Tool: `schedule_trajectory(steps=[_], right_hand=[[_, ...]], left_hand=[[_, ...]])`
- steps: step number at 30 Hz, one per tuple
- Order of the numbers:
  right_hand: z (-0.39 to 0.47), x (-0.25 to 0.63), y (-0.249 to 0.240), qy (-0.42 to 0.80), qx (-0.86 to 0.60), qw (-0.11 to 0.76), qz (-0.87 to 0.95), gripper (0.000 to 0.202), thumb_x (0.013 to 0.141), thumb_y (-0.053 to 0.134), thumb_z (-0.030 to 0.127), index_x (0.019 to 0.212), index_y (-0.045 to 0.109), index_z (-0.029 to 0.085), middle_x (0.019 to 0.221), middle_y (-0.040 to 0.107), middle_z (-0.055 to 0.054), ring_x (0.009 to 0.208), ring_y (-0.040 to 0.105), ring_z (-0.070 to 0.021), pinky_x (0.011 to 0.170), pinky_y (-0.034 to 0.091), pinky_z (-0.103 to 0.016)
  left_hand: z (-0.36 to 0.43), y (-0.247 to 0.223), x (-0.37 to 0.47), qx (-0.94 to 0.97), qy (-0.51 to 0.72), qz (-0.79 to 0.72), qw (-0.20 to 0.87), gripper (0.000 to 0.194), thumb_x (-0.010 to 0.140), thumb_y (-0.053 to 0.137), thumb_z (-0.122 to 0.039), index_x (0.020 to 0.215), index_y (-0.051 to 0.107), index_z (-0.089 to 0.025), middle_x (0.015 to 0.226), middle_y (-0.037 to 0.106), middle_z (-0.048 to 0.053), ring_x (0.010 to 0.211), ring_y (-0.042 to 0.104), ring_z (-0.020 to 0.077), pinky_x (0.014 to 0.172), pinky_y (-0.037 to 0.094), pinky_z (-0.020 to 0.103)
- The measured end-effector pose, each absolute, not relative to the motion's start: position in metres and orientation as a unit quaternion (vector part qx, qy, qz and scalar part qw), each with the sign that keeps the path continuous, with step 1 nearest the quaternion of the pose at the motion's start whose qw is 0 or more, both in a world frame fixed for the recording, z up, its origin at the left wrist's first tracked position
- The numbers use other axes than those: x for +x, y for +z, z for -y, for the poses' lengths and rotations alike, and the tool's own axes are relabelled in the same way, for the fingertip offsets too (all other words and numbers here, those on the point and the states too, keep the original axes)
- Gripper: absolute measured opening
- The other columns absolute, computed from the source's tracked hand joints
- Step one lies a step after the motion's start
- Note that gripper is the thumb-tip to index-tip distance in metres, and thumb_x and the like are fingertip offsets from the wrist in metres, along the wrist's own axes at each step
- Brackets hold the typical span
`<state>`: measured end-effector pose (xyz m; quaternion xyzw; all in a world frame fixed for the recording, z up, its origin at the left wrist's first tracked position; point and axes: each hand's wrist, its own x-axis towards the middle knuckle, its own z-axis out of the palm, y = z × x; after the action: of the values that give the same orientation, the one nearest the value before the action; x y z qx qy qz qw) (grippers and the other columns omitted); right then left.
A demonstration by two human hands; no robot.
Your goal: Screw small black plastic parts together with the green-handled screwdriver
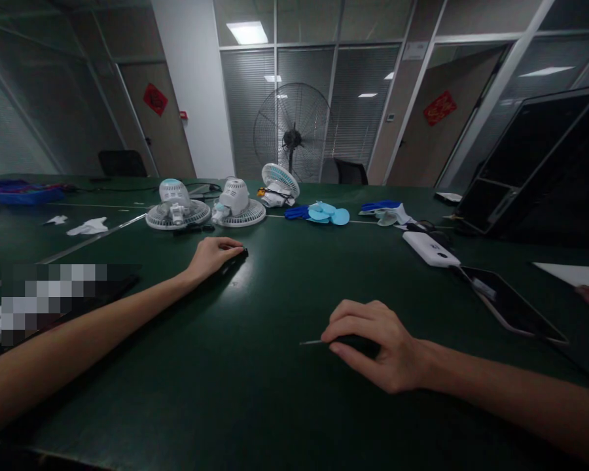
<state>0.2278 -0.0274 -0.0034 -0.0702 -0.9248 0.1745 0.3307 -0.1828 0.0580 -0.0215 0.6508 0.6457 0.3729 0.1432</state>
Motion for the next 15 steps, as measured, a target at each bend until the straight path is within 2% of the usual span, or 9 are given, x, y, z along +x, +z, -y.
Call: schedule_trajectory(steps=[4, 15], right_hand=[[0.0273, 0.2284, -0.0034, 0.175, -0.072, 0.326, 0.926, 0.015, 0.1, 0.062, 0.017, 0.112, 0.07, 0.016, 0.097, 0.071, -0.006, 0.083, 0.067, -0.0161, 0.066, 0.044, -0.027], [0.0272, 0.2283, -0.0032, 0.154, -0.079, 0.323, 0.93, 0.014, 0.101, 0.06, 0.019, 0.11, 0.07, 0.017, 0.097, 0.07, -0.006, 0.081, 0.067, -0.0165, 0.067, 0.044, -0.029]], left_hand=[[-0.0602, -0.0232, -0.1851, 0.642, 0.377, -0.648, 0.161, 0.035, 0.078, 0.08, -0.052, 0.101, 0.086, -0.025, 0.102, 0.083, 0.008, 0.095, 0.077, 0.0291, 0.081, 0.057, 0.035], [-0.058, -0.02, -0.1817, 0.646, 0.375, -0.643, 0.17, 0.034, 0.079, 0.079, -0.05, 0.102, 0.087, -0.026, 0.103, 0.083, 0.009, 0.093, 0.077, 0.0299, 0.078, 0.058, 0.036]])
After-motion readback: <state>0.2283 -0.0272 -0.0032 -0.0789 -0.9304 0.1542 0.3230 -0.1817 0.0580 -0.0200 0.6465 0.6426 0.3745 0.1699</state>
